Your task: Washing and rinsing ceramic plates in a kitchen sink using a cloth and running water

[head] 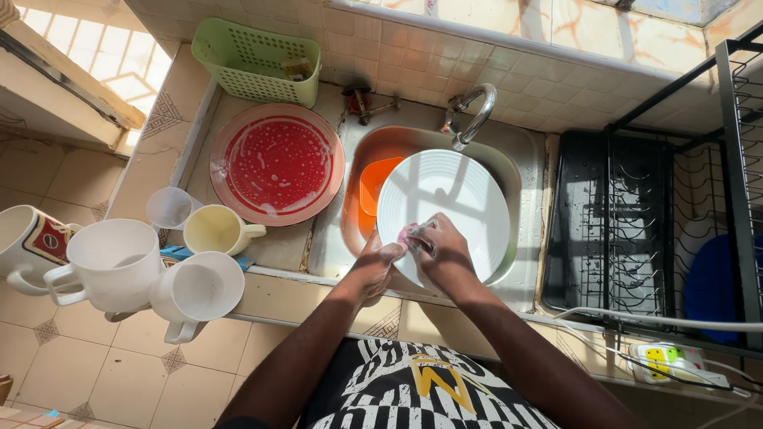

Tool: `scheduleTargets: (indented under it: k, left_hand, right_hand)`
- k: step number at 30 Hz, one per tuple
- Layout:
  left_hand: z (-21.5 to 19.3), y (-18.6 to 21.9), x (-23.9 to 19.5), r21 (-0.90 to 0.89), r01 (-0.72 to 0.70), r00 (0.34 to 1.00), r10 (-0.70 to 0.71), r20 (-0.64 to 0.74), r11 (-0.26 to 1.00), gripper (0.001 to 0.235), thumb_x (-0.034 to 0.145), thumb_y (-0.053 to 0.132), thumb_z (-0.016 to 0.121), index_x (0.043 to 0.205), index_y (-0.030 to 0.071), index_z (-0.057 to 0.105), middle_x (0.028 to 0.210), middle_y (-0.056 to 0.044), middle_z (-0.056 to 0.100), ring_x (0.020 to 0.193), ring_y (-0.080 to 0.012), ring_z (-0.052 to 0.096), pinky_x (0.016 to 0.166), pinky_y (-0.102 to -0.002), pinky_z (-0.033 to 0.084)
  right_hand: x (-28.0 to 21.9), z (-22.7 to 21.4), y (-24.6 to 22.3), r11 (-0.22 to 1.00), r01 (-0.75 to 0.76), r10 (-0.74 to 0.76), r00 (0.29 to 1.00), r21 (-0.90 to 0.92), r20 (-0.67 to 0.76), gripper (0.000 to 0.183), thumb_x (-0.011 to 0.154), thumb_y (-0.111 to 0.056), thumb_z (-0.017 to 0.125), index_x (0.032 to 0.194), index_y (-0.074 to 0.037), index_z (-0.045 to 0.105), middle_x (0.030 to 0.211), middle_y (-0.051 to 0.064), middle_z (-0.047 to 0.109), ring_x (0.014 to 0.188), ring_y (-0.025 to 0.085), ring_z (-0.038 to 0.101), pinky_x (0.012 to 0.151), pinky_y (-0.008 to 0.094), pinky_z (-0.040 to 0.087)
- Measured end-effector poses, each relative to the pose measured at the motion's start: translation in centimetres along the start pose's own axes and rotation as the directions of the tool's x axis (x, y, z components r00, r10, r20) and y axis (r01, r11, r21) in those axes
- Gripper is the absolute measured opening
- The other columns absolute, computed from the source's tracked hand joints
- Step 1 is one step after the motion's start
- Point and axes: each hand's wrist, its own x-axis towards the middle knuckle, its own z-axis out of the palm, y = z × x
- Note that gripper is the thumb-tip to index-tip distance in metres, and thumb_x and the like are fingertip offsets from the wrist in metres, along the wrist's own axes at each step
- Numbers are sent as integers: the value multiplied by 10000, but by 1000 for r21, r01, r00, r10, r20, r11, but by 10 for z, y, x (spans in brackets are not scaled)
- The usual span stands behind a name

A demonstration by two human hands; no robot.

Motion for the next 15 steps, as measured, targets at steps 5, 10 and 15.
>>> scheduleTargets:
  k: [5, 10, 15]
  left_hand:
    - [21, 32, -20, 27, 49, 998, -48, -43, 998, 819, 840, 86, 707, 1545, 129, 293, 1388, -247, 556, 1281, -374, 548, 1160, -512, 381]
    - [10, 18, -13, 68, 10, 1000, -9, -18, 998, 740, 852, 38, 659, 1525, 89, 356, 1414, -251, 533, 1279, -353, 523, 1151, -502, 410]
    - [-8, -10, 2, 105, 93, 995, -95, 16, 990, 913, 824, 58, 780, 1598, 169, 308, 1265, -193, 591, 1164, -279, 552, 1117, -441, 412]
  right_hand:
    - [-3, -5, 62, 991, -109, 117, 988, 80, -101, 223, 822, -95, 773, 1001, -223, 814, 977, 74, 630, 911, 303, 692, 880, 356, 589]
    - [54, -10, 120, 983, -78, 125, 946, 165, -298, 191, 873, -36, 730, 1042, -108, 784, 963, 84, 624, 897, 291, 675, 876, 343, 580]
    - [69, -10, 55, 944, 324, -263, 848, 58, -461, 271, 743, 30, 725, 893, -186, 792, 864, 110, 606, 816, 353, 679, 766, 401, 568]
